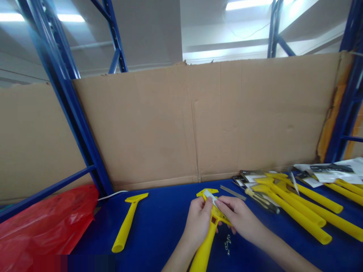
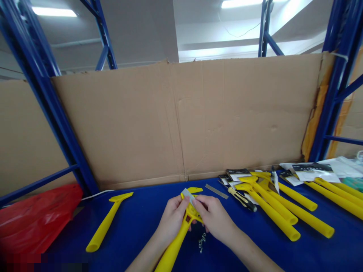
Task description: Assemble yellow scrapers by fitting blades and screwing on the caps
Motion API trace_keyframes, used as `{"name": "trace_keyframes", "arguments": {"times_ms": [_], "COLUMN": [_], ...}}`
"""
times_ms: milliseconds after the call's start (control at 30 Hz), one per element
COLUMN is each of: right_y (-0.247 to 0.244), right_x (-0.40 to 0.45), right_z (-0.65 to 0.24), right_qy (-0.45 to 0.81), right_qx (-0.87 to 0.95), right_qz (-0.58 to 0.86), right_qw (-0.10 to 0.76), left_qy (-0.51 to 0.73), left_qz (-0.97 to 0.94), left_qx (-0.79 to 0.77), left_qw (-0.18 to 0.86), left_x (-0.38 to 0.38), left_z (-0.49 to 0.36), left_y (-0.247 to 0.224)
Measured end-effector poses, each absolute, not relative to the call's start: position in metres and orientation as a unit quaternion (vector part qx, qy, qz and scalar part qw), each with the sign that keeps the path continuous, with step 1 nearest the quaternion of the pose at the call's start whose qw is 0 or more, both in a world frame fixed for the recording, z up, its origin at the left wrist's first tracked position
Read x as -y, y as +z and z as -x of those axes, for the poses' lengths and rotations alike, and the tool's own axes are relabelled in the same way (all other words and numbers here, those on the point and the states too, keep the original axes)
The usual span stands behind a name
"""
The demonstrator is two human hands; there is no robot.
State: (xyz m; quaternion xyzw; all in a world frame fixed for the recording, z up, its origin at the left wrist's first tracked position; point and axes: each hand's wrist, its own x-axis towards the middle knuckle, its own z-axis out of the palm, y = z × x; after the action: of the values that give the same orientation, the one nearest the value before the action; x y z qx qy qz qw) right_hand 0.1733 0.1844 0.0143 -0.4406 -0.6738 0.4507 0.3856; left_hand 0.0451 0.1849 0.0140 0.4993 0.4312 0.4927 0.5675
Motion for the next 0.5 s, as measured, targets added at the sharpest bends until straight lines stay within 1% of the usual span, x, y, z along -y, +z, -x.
{"name": "trace_keyframes", "arguments": {"times_ms": [100, 200, 367, 500], "right_y": [0.0130, 0.0135, 0.0159, 0.0195], "right_x": [-0.1819, -0.1807, -0.1809, -0.1789], "right_z": [-0.1703, -0.1695, -0.1696, -0.1707], "right_qy": [0.548, 0.604, 0.620, 0.641], "right_qx": [0.601, 0.530, 0.474, 0.433], "right_qz": [0.439, 0.421, 0.406, 0.400], "right_qw": [0.383, 0.421, 0.476, 0.491], "left_qy": [0.526, 0.562, 0.593, 0.584], "left_qz": [-0.494, -0.478, -0.452, -0.451], "left_qx": [-0.412, -0.401, -0.402, -0.417], "left_qw": [0.556, 0.544, 0.532, 0.531], "left_x": [-0.1853, -0.1857, -0.1855, -0.1862], "left_z": [-0.0441, -0.0431, -0.0417, -0.0370], "left_y": [0.0146, 0.0152, 0.0171, 0.0205]}}
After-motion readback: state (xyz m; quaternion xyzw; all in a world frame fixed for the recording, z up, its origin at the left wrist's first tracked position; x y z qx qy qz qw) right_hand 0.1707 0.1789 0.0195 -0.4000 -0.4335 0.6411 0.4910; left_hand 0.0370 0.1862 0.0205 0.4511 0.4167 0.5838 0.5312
